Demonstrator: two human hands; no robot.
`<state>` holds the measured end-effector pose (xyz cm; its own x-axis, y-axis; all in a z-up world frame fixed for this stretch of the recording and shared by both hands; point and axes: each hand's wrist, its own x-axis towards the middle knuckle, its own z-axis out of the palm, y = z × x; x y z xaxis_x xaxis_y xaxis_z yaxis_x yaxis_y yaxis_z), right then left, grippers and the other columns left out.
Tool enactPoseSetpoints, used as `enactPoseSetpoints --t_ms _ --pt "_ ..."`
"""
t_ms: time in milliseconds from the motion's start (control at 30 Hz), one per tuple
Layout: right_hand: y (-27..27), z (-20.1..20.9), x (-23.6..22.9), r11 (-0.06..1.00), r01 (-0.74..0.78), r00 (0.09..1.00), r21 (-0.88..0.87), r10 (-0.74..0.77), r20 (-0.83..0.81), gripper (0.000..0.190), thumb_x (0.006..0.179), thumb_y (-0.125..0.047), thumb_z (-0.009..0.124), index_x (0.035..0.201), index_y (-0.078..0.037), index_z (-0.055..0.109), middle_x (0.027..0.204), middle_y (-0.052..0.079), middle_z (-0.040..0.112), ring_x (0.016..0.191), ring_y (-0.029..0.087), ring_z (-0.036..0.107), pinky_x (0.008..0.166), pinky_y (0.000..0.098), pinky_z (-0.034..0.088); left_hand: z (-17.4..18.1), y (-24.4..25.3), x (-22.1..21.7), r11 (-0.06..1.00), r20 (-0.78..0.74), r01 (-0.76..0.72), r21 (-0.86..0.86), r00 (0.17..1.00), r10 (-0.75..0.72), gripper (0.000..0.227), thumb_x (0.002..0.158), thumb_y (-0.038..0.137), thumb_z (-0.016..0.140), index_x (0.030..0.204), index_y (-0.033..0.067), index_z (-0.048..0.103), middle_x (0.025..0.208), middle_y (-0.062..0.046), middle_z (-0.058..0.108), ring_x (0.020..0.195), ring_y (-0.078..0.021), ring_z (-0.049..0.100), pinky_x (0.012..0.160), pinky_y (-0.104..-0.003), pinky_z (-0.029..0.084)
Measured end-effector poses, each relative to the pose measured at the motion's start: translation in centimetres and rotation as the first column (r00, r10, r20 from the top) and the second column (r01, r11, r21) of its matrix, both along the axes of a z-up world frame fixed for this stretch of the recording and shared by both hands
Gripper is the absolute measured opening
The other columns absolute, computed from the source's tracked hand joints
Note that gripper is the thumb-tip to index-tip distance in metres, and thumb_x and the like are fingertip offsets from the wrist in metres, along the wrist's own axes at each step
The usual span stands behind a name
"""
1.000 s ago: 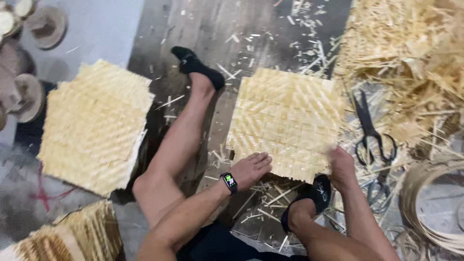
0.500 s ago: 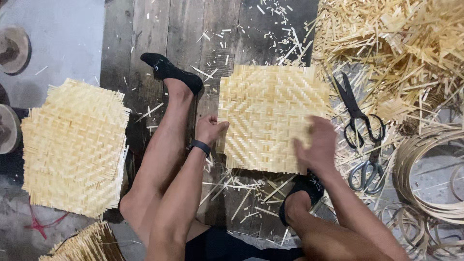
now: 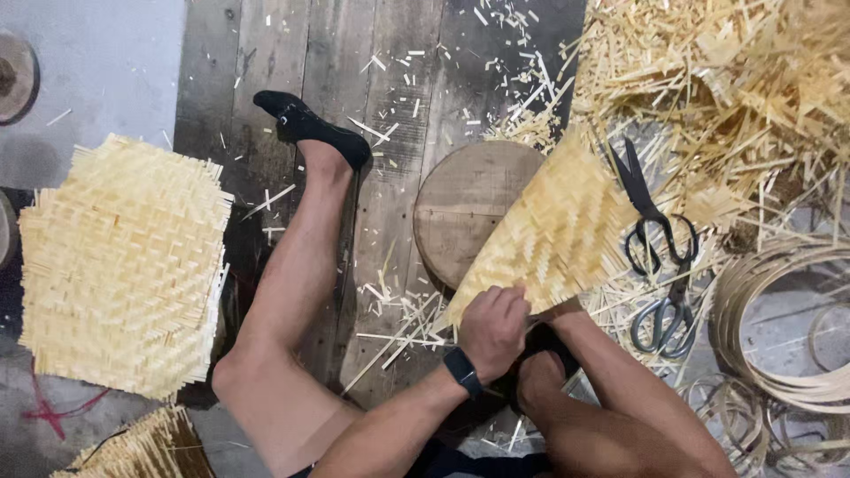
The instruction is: The person constructs bamboo steamer baskets, using shears to trim excess bamboo from a woven base held in a wooden jig, placing a circular frame around the base, and then fitting the woven material into the basket structure.
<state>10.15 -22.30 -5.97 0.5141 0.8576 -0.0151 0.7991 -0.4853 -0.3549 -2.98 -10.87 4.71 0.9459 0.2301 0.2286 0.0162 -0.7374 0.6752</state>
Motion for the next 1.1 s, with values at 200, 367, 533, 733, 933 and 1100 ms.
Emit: enactPoseSetpoints --t_ms 200,367,533,733,933,1100 --pt "2.4 4.5 -1.1 0.989 0.14 0.987 -0.058 -0.135 0.083 0.066 0.09 -0.042 0.058 0.152 -0.022 0.046 0.152 0.019 0.044 0.143 0.042 0.034 0.115 0.0657 0.019 -5.8 10.9 1.2 0.611 -0.469 -0.694 -0.382 0.715 0.519 0.034 0.083 0.012 0.076 0.115 0.0125 0.065 0.091 -0.007 0.074 0.07 -0.019 0.072 0.063 -0.035 0.059" --pt "2.4 4.8 -1.3 0.987 0.142 0.988 -0.073 -0.136 0.071 0.067 0.091 -0.043 0.058 0.153 -0.02 0.045 0.153 0.02 0.042 0.144 0.043 0.031 0.115 0.0661 0.019 -13.5 17.7 1.0 0.689 -0.443 -0.631 -0.358 0.764 0.47 0.043 0.068 0.02 0.091 0.102 0.0018 0.073 0.086 -0.009 0.077 0.072 -0.0149 0.069 0.066 -0.031 0.057" --pt "-0.9 2.0 -0.2 0.973 0.212 0.969 0.086 -0.199 -0.143 0.069 0.089 -0.037 0.068 0.15 -0.011 0.048 0.151 0.02 0.043 0.145 0.042 0.031 0.117 0.0623 0.021 -15.7 19.4 -0.2 0.748 -0.582 -0.643 -0.165 0.675 0.452 0.053 0.069 0.038 0.093 0.097 -0.0032 0.075 0.086 -0.013 0.075 0.073 -0.0184 0.066 0.066 -0.035 0.054" --pt "-19.3 -1.4 3.6 0.391 0.875 0.372 0.287 -0.921 0.118 0.057 0.091 -0.025 0.081 0.134 0.004 0.058 0.135 0.024 0.053 0.126 0.041 0.049 0.108 0.0528 0.039 -18.2 21.4 -0.9 0.787 -0.51 -0.604 -0.127 0.72 0.47 0.055 0.068 0.035 0.095 0.104 -0.002 0.075 0.087 -0.007 0.072 0.073 -0.0131 0.064 0.068 -0.029 0.052" --pt "-33.3 -6.2 0.7 0.28 0.956 0.28 -0.085 -0.96 -0.008 0.027 0.09 -0.022 0.074 0.112 -0.007 0.075 0.109 0.023 0.069 0.102 0.041 0.065 0.088 0.0486 0.053 -19.7 21.7 -1.3 0.654 -0.503 -0.653 -0.381 0.74 0.446 0.059 0.068 0.027 0.095 0.113 -0.0042 0.071 0.09 -0.005 0.07 0.074 -0.0103 0.06 0.065 -0.025 0.049" --pt "-35.4 -5.1 -0.5 0.434 0.887 0.43 0.157 -0.901 0.062 0.016 0.099 -0.007 0.066 0.111 -0.01 0.075 0.101 0.016 0.071 0.095 0.036 0.069 0.085 0.0476 0.056 -19.1 21.7 -1.0 0.675 -0.476 -0.666 -0.316 0.727 0.495 0.067 0.067 0.031 0.098 0.116 -0.0045 0.07 0.095 -0.006 0.069 0.079 -0.0113 0.062 0.07 -0.026 0.052"
